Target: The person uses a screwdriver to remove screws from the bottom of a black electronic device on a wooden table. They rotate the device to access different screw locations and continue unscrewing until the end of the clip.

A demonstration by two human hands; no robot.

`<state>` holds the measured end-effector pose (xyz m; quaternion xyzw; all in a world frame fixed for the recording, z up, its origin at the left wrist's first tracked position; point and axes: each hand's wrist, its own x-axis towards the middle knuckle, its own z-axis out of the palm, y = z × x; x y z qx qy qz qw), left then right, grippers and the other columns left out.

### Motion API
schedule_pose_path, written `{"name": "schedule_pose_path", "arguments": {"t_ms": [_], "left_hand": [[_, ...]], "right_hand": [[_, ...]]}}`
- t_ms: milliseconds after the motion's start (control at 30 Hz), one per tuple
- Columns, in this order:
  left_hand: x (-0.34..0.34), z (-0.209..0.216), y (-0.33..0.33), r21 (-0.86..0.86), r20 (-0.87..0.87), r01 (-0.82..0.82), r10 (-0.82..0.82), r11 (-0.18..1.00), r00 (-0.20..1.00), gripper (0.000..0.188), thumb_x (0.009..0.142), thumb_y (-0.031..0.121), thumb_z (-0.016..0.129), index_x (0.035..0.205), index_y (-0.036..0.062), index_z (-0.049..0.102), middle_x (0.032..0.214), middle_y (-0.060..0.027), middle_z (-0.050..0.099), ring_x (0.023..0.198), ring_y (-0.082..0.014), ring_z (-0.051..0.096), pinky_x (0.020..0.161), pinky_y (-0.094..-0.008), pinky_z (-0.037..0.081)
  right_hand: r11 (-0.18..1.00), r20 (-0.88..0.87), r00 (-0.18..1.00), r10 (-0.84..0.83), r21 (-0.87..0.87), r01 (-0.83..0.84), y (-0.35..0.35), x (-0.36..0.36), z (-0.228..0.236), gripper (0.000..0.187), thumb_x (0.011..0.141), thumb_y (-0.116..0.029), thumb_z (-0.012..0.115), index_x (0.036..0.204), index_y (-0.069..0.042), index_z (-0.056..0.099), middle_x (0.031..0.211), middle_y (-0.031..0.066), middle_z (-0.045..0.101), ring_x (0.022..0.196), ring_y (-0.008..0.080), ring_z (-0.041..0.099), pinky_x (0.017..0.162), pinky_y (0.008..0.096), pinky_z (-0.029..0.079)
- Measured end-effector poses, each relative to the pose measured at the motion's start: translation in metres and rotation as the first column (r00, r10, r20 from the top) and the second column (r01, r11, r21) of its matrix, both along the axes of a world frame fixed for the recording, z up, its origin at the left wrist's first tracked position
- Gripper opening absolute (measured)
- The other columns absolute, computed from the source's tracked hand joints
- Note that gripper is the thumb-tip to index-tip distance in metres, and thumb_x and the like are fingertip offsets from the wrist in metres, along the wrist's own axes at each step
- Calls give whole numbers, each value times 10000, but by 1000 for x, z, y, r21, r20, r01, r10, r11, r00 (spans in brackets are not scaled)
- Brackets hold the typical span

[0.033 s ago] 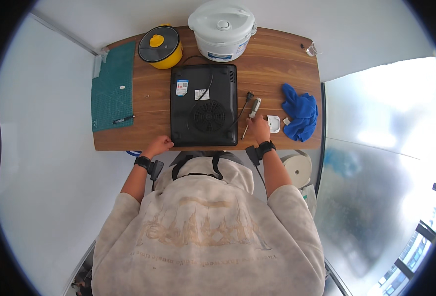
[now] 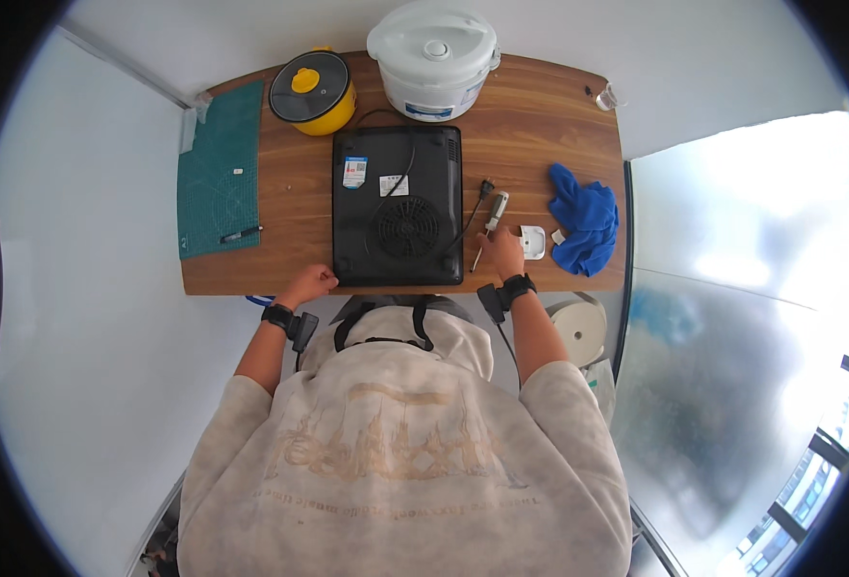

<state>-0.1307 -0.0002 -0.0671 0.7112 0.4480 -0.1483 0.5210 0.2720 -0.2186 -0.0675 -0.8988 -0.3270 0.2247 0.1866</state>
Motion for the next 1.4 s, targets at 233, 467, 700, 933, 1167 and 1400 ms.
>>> {"name": "schedule_pose_path", "arguments": {"t_ms": [233, 467, 700, 933, 1167, 1400], "left_hand": [[-2, -1, 26, -34, 98, 53, -49, 998, 994, 256, 941, 270, 677, 987, 18, 680, 859, -124, 718, 779, -228, 683, 708, -363, 527], [-21, 13, 59, -134, 166, -1, 23, 991, 986, 231, 967, 257, 657, 1013, 31, 664, 852, -53, 685, 756, -154, 649, 699, -323, 518], [-24, 35, 71, -181, 279, 102, -48, 978, 959, 207, 969, 200, 646, 1052, 13, 680, 908, -65, 707, 804, -155, 664, 749, -321, 534], [-4, 64, 58, -174, 498, 290, -170, 941, 850, 252, 945, 143, 666, 1182, 70, 716, 996, -89, 743, 891, -198, 687, 843, -339, 527], [-3, 82, 57, -127, 439, 357, -270, 925, 857, 250, 924, 173, 715, 1142, 53, 738, 1042, -80, 756, 981, -180, 696, 892, -325, 529], [3, 94, 47, -103, 479, 305, -221, 947, 849, 219, 885, 123, 730, 1080, 24, 740, 968, -92, 763, 905, -197, 710, 846, -315, 537]], "right_hand": [[982, -13, 1000, 25, -184, -27, 6, 6, -27, 325, 828, -291, 698, 698, 7, 711, 661, 201, 687, 677, 390, 703, 709, 466, 580], [901, -565, 723, -397, -91, 424, -11, -16, 48, 169, 885, -57, 648, 775, 64, 693, 733, 116, 714, 683, 173, 733, 629, 289, 636], [916, -705, 696, -132, 181, 357, 34, -117, 142, 175, 906, -115, 712, 908, 60, 700, 805, 95, 724, 742, 128, 711, 681, 262, 602], [886, -642, 640, 422, 441, -142, 110, -199, 121, 117, 854, -127, 740, 848, -21, 689, 818, 61, 738, 788, 110, 705, 725, 304, 555], [904, -588, 709, 390, 389, -175, 133, -218, 121, 114, 841, -144, 723, 862, -33, 702, 754, 59, 707, 704, 165, 680, 692, 307, 543], [902, -561, 709, 427, 317, -292, 138, -213, 160, 157, 877, -184, 723, 911, -32, 720, 766, 69, 710, 696, 115, 642, 677, 296, 536]]}}
